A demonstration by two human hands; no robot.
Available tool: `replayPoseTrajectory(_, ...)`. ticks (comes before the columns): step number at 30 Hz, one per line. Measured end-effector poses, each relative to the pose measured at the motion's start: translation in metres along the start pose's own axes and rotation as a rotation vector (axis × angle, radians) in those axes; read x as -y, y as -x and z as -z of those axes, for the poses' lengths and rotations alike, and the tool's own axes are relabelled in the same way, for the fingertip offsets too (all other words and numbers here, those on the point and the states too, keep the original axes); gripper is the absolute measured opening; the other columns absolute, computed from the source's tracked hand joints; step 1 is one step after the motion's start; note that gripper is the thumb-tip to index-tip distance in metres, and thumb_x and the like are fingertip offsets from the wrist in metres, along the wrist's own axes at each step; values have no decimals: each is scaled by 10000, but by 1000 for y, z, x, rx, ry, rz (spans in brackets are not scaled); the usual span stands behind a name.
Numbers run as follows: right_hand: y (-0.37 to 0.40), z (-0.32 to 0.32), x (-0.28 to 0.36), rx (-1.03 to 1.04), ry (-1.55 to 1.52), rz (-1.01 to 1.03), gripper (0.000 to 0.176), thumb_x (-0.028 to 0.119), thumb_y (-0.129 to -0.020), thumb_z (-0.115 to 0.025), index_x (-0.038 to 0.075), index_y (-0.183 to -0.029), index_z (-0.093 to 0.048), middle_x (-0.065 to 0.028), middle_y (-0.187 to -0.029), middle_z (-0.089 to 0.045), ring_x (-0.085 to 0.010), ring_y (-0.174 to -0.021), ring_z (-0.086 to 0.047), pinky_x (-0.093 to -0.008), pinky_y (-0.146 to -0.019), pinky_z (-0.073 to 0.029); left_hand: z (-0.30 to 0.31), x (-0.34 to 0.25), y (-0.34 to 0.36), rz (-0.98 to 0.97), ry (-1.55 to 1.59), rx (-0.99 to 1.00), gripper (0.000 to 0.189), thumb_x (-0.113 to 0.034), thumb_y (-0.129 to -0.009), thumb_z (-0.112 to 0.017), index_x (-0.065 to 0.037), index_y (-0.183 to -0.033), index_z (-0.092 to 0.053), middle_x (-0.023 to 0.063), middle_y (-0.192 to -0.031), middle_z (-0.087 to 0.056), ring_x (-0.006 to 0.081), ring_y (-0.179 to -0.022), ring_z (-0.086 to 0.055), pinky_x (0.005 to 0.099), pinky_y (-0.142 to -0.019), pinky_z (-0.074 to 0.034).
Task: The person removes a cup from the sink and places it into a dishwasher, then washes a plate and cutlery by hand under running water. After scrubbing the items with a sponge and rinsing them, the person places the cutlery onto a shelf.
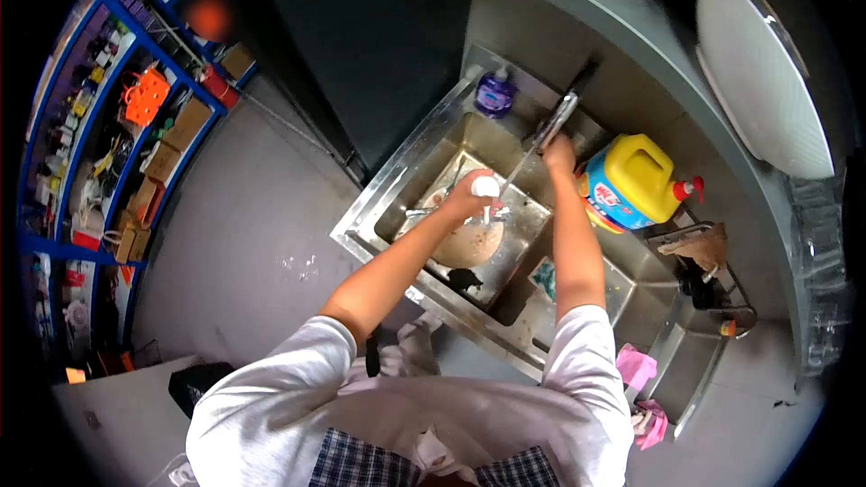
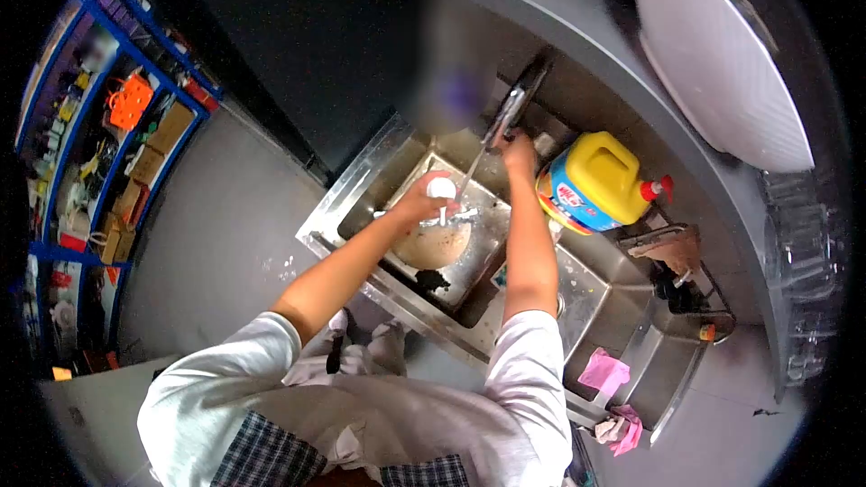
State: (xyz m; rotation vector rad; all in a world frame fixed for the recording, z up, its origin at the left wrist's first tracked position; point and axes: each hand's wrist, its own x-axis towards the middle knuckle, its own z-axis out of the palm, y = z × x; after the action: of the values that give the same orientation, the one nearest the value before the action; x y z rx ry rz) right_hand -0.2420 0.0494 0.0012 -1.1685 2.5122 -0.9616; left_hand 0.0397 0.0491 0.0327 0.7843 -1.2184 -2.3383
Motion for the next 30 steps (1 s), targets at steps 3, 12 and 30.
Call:
replayPoseTrajectory(3, 12, -39, -32, -108, -127, -125, 143, 149, -844, -549, 47, -930, -600, -71, -685, -618, -157, -524, -593, -295, -427, -470, 26, 20, -11, -280, -263, -24, 526, 97, -763, -584, -123, -1203, -399, 88, -909, -593, 191, -751, -621, 315, -582, -515)
replayPoseTrajectory(12, 213, -25, 154, 168, 79, 64, 287, 253, -818, -606, 9, -967, -583, -201, -772, -635, -342, -727, -629, -417, -671, -490, 63, 39, -16, -153, -43, -415, 431, 21, -744, -649, -75, -1098, -423, 115, -999, -553, 211, -883, -578, 353, -616, -526)
replayPoseTrajectory(30, 289, -65, 238, 59, 116, -49, 337, 258, -914, -438, -46, -841, -562, -282, -821, -577, -458, -791, -556, -500, -686, -423, 130, -62, 71, 213, -374, 227, 690, -334, -796, -666, -103, -1314, -274, 116, -1121, -538, 213, -924, -554, 375, -633, -493)
